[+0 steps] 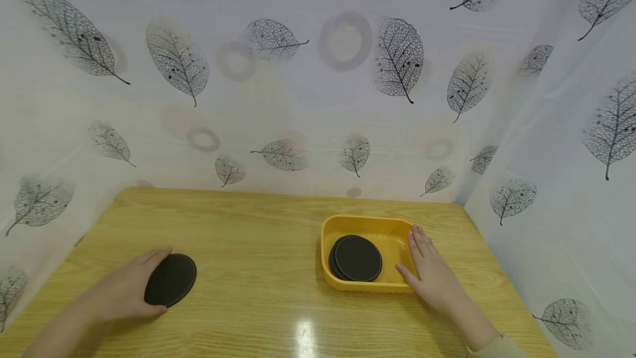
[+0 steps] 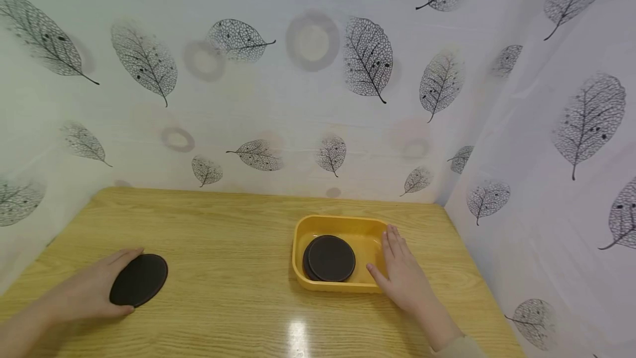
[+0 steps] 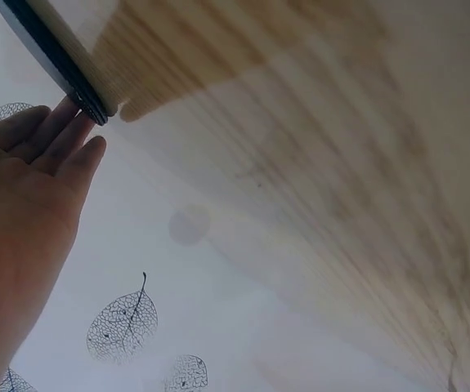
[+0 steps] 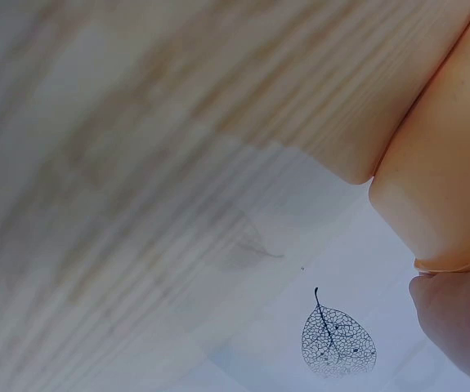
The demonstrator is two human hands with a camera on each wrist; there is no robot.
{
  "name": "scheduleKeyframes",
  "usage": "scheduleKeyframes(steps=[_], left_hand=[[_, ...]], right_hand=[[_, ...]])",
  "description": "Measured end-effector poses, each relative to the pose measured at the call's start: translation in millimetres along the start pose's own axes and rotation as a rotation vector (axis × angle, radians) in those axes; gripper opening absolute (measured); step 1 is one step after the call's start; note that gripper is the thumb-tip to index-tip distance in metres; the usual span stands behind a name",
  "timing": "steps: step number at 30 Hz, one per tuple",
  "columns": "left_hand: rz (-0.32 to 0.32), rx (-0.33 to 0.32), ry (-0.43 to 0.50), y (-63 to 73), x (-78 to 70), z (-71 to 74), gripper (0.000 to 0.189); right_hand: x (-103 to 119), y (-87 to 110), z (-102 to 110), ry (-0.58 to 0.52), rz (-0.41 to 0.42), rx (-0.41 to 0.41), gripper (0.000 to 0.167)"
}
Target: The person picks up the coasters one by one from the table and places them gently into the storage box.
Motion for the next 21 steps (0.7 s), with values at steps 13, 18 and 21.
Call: scheduleKeyframes(steps=[13, 18, 21], left_hand=[[-0.046, -0.025, -0.023, -3.6, -4.8, -1.3, 0.118], [-0.072, -0.05, -0.044, -8.0, -8.8, -1.8, 0.116], [-0.099, -0.064, -0.052, -13.0, -14.8, -2.0, 0.116]], right_hand=[[-0.8, 0.4, 0.2, 0.008, -0.004, 0.005, 0.082], [-1.3, 0.3, -1.0, 0.004, -0.005, 0.013, 0.083], [-1.7, -0.2, -1.8, 0.006, -0.006, 0.017, 0.083]])
Point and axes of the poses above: each hand's wrist, its own y-axis away from the middle knuckle, its own z-axis out of the back of the hand, x = y × z, the point moved 6 cm from there along -y, towards the middle knuckle, and after that the axes turned 14 degrees about y, right-handed, at the moved point
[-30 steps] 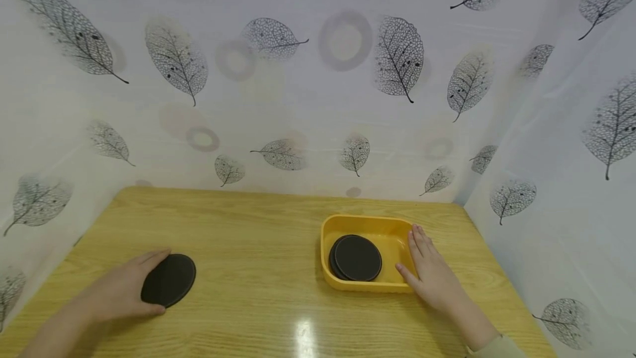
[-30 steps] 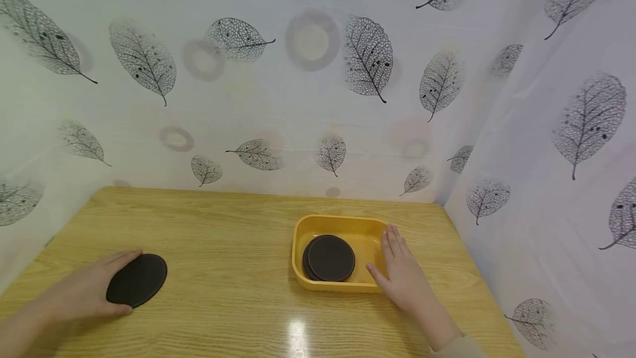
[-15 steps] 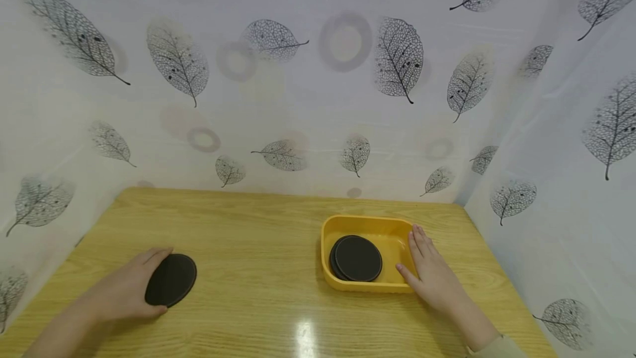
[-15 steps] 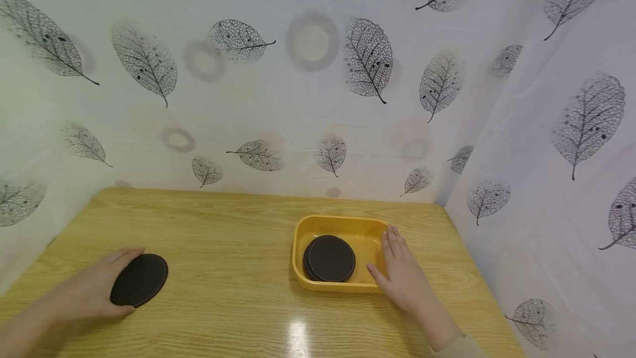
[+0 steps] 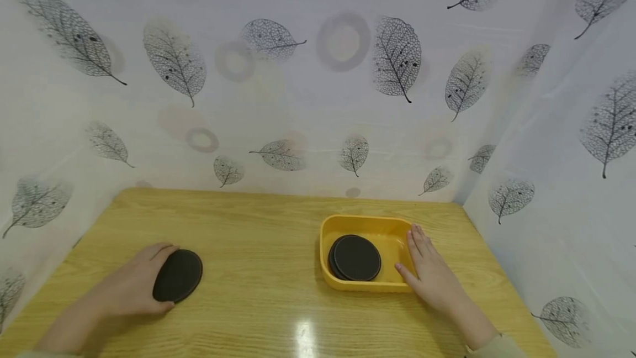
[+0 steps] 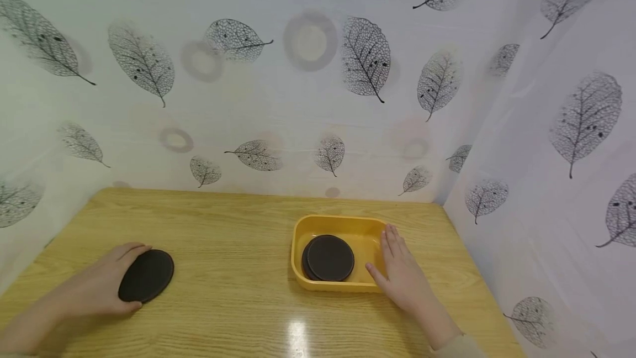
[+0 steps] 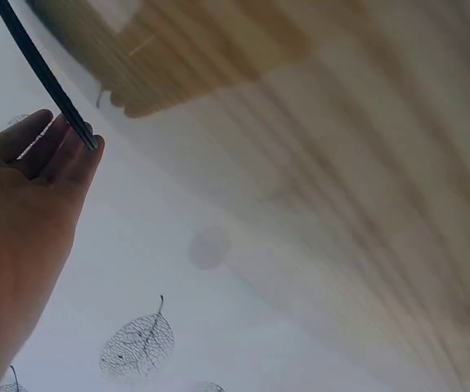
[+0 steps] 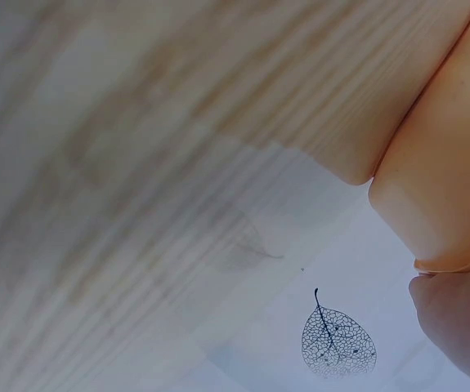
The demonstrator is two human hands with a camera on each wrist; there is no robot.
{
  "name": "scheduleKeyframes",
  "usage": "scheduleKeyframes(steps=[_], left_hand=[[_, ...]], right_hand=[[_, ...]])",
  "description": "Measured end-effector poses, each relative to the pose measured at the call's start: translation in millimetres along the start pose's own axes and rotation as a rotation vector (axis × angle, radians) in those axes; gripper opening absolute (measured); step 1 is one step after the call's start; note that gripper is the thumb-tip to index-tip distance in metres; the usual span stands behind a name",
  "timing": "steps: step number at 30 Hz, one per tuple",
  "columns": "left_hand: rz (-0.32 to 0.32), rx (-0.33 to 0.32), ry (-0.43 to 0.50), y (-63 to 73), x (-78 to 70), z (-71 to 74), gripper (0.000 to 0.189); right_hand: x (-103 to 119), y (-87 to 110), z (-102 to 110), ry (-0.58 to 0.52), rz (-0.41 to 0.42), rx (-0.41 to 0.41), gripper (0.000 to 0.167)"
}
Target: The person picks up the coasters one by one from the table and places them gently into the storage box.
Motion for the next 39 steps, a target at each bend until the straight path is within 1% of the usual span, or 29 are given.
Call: scheduleKeyframes(steps=[4, 7, 11, 14, 17, 21, 26, 33, 36, 39], left_hand=[[-0.034, -0.013, -0.001, -10.3, -12.3, -0.5, 0.115], [-0.036, -0.01, 0.018, -21.3, -22.3, -1.6, 0.114], [-0.03, 0.003, 0.046, -38.6, -36.5, -3.9, 0.114], [-0.048, 0.017, 0.075, -53.0, -48.5, -7.3, 0.113], [-0.083, 0.03, 0.092, -69.0, -62.4, -11.2, 0.113], [-0.142, 0.047, 0.1, -92.3, -83.5, -17.7, 0.112], [-0.215, 0.087, 0.124, -118.9, -113.7, -30.6, 0.111], [-0.285, 0.147, 0.173, -148.7, -163.1, -45.2, 0.113], [-0.316, 0.164, 0.174, -161.8, -181.1, -51.0, 0.113], [-0.364, 0.17, 0.156, -174.5, -197.5, -58.3, 0.112]], right_hand=[[0.4, -1.4, -0.2, -0.001, 0.001, 0.004, 0.083], [0.7, -2.2, 0.0, -0.006, 0.001, 0.008, 0.083], [0.7, -2.8, -0.1, -0.008, 0.004, 0.011, 0.083], [0.2, -3.1, -0.7, -0.006, 0.006, 0.012, 0.083], [-0.2, -3.2, -0.9, -0.005, 0.006, 0.012, 0.083], [-0.6, -2.9, -1.0, -0.002, 0.004, 0.012, 0.083], [-0.8, -2.6, -1.5, -0.006, 0.0, 0.017, 0.083], [-0.8, -1.9, -1.6, -0.008, 0.002, 0.01, 0.083], [-0.6, -1.6, -0.6, -0.006, 0.001, 0.008, 0.082], [-0.4, -0.8, 0.6, -0.013, 0.0, 0.008, 0.082]])
Point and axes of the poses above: each hand's wrist, its own y-axis away from the middle knuckle, its own z-axis out of the back of the hand, x = y × z, the point moved 6 cm from there along -y, towards the middle knuckle, and after that the axes turned 14 degrees about y, right-handed, at the moved point
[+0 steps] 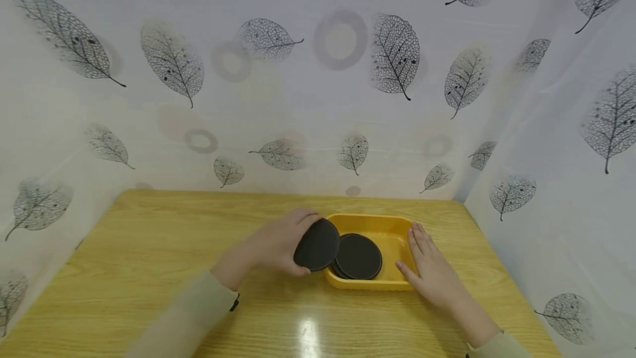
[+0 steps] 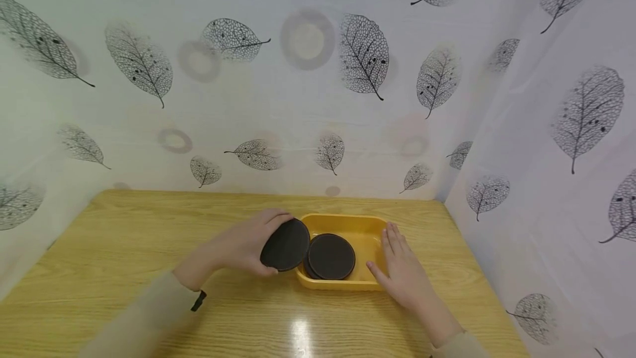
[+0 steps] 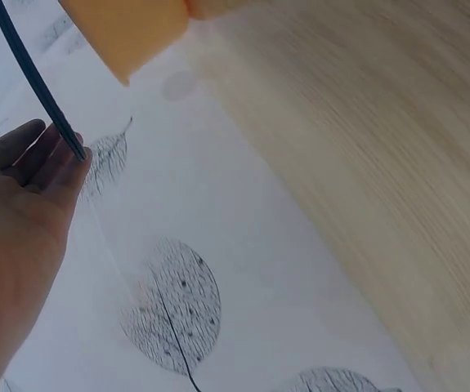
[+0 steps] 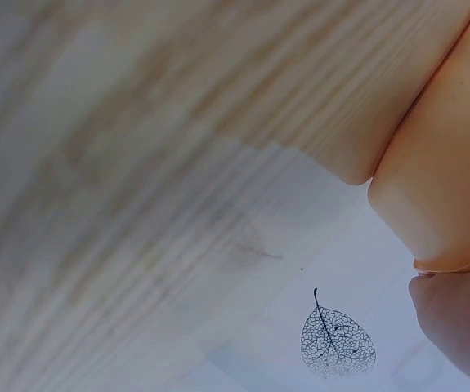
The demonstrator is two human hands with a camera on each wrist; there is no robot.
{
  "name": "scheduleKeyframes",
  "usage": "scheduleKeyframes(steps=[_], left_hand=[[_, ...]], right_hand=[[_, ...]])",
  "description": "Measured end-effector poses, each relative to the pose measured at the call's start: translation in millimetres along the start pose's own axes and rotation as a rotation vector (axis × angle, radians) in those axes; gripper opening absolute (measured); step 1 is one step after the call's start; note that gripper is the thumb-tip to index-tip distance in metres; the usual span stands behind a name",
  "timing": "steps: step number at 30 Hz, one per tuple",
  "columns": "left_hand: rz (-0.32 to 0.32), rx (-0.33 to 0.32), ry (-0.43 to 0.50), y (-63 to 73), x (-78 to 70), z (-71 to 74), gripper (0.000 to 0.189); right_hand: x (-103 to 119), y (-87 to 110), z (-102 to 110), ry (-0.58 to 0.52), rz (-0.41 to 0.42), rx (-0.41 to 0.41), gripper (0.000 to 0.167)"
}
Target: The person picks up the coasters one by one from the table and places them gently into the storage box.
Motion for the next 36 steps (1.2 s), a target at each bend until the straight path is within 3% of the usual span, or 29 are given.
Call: scheduleKeyframes(steps=[6, 12, 18, 27, 36], left_hand=[[-0.069, 0.05, -0.02, -31.4, -14.9, -17.4, 0.11], [-0.061, 0.101, -0.011, -57.2, -22.7, -35.7, 0.109], [-0.052, 0.143, -0.055, -77.8, -21.2, -54.4, 0.106], [-0.02, 0.213, -0.118, -94.5, -20.2, -73.2, 0.103], [0.019, 0.273, -0.195, -97.4, -17.6, -88.1, 0.099]], right_hand=[[0.5, 0.4, 1.1, -0.014, -0.002, 0.006, 0.082], [0.1, -1.3, 0.2, 0.001, -0.001, 0.001, 0.082], [0.6, -0.9, 0.5, -0.009, -0.003, -0.002, 0.081], [-0.1, -0.7, 0.7, -0.011, -0.004, -0.003, 0.082], [-1.5, -0.7, -1.3, 0.007, 0.002, -0.011, 0.082]])
Point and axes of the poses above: each hand's wrist, its own y-axis away from the middle knuckle, its own z-axis out of the back of the hand, x = y × z, the point moved 6 cm from there along -y, towards the middle knuckle, and after that the axes turned 14 degrees about y, right-handed, at the moved point
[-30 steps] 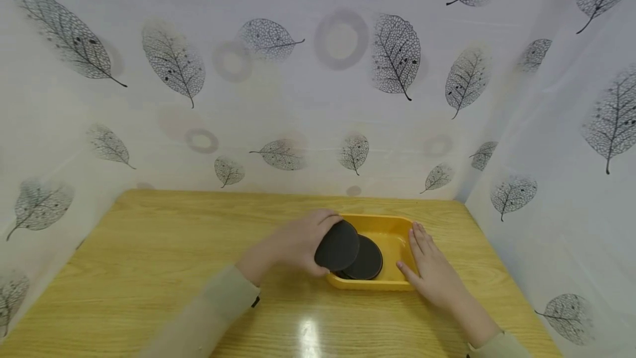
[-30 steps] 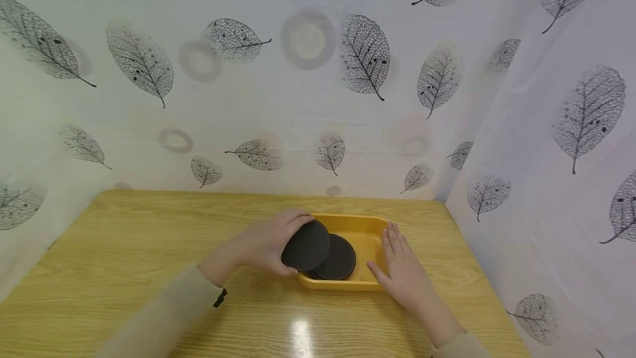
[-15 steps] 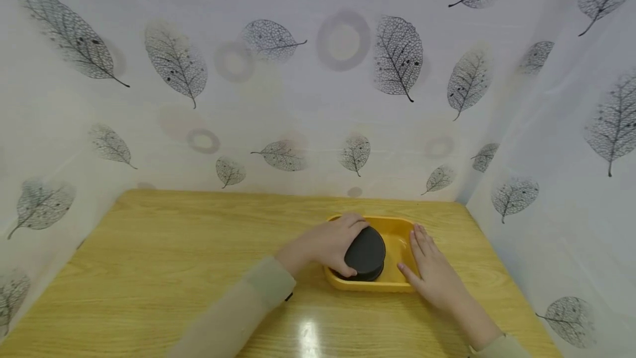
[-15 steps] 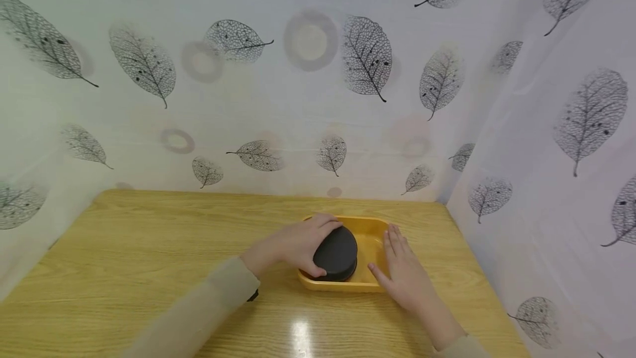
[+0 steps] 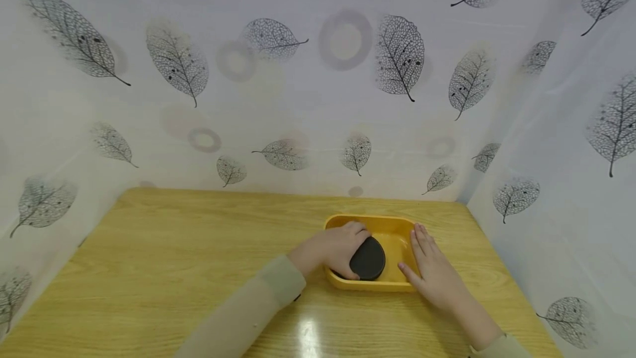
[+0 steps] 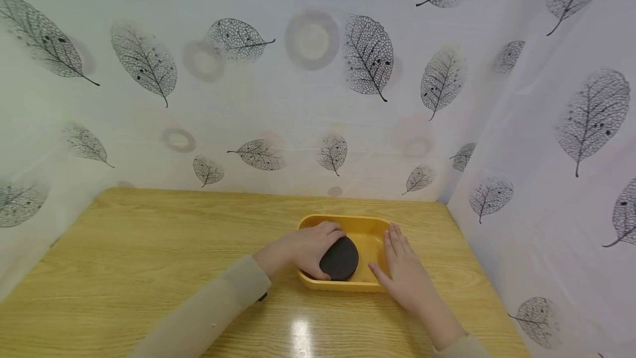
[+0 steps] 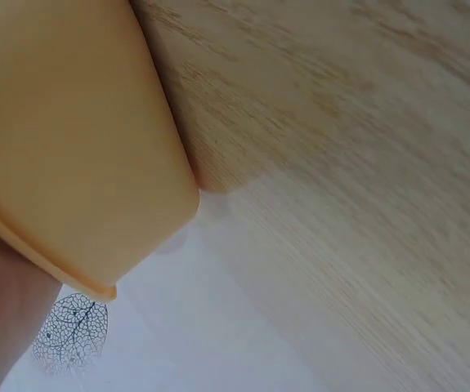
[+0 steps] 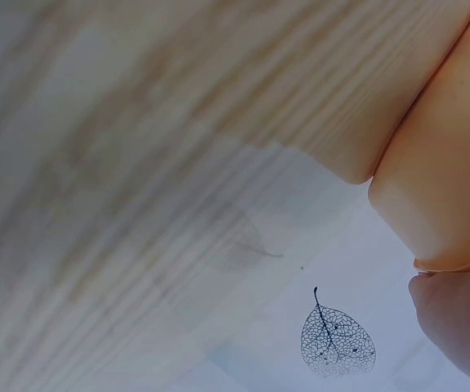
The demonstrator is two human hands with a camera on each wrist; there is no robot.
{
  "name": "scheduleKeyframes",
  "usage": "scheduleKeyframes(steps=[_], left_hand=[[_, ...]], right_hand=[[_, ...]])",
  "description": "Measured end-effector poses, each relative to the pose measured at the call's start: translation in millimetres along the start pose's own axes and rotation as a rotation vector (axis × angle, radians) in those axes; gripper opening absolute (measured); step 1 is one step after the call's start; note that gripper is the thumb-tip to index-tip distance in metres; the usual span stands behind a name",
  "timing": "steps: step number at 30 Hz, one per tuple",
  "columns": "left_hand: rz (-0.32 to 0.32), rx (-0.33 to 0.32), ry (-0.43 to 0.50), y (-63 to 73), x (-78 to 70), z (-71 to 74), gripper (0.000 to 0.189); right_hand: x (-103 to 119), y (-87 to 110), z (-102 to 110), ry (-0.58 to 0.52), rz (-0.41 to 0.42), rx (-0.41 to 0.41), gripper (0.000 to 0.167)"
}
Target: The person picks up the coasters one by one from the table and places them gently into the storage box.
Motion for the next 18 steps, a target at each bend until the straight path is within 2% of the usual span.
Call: scheduleKeyframes(steps=[18], left_hand=[[0.01, 0.021, 0.024, 6.6, 0.0, 1.4, 0.093]], right_hand=[[1.6, -0.4, 1.4, 0.01, 0.005, -0.005, 0.082]])
Point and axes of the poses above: each hand's wrist, its own y-axis away from the middle knuckle, its own z-axis out of the back of the hand, x = y × z, the point moved 6 cm from there along -y, towards the middle knuckle, and after that the axes turned 14 degrees about y, right-handed, at the moved point
